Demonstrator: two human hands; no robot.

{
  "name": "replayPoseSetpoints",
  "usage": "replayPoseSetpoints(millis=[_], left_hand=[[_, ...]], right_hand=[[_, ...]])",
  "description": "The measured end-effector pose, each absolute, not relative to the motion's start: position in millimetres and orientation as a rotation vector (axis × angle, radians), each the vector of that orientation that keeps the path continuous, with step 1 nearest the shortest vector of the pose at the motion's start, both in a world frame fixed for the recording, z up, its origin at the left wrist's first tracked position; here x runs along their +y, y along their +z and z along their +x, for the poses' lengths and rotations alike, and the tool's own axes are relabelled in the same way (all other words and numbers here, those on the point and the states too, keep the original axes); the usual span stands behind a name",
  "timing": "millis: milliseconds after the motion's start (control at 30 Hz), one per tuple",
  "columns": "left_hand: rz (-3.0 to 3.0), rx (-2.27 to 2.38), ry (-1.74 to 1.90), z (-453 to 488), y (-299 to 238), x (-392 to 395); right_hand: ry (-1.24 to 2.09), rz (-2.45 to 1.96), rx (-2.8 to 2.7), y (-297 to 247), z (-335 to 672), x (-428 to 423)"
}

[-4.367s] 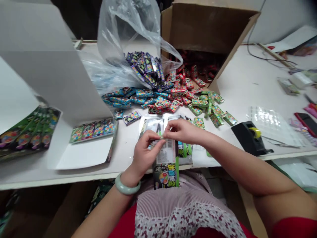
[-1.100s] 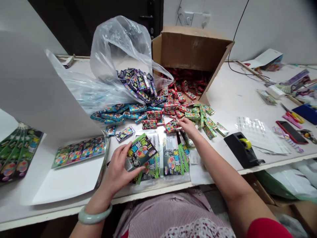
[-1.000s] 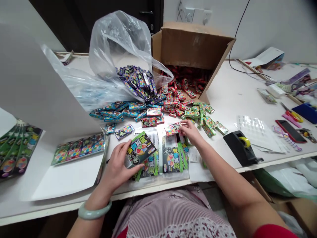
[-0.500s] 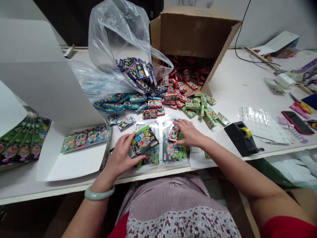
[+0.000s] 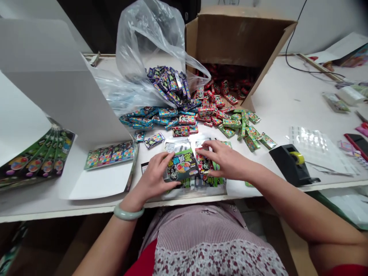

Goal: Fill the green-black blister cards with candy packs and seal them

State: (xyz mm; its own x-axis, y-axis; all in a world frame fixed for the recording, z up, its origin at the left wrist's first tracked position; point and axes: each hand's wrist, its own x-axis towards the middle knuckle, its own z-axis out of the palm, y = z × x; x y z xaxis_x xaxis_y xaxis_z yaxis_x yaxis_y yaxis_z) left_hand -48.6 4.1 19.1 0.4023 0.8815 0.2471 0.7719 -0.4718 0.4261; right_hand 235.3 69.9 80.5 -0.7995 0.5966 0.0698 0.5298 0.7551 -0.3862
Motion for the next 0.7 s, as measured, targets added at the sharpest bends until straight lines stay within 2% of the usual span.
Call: replayPoseSetpoints(millis=[300,500,633,700], left_hand=[[2.31,1.377,0.597,-44,14,-5],[2.253,1.528,0.748,-45,13,-11],[2.21,1.54,0.774,-48,15,-11],[2.161,1.599,0.788,-54,17,-11]], right_hand=[[0.81,-0.77,-2.764,64,227,74],[0.847,-1.006,-2.406,58,205,55],[1.246,-1.027,-2.208,52,193,70],[1.318,-1.098,-2.05,46,190,101]])
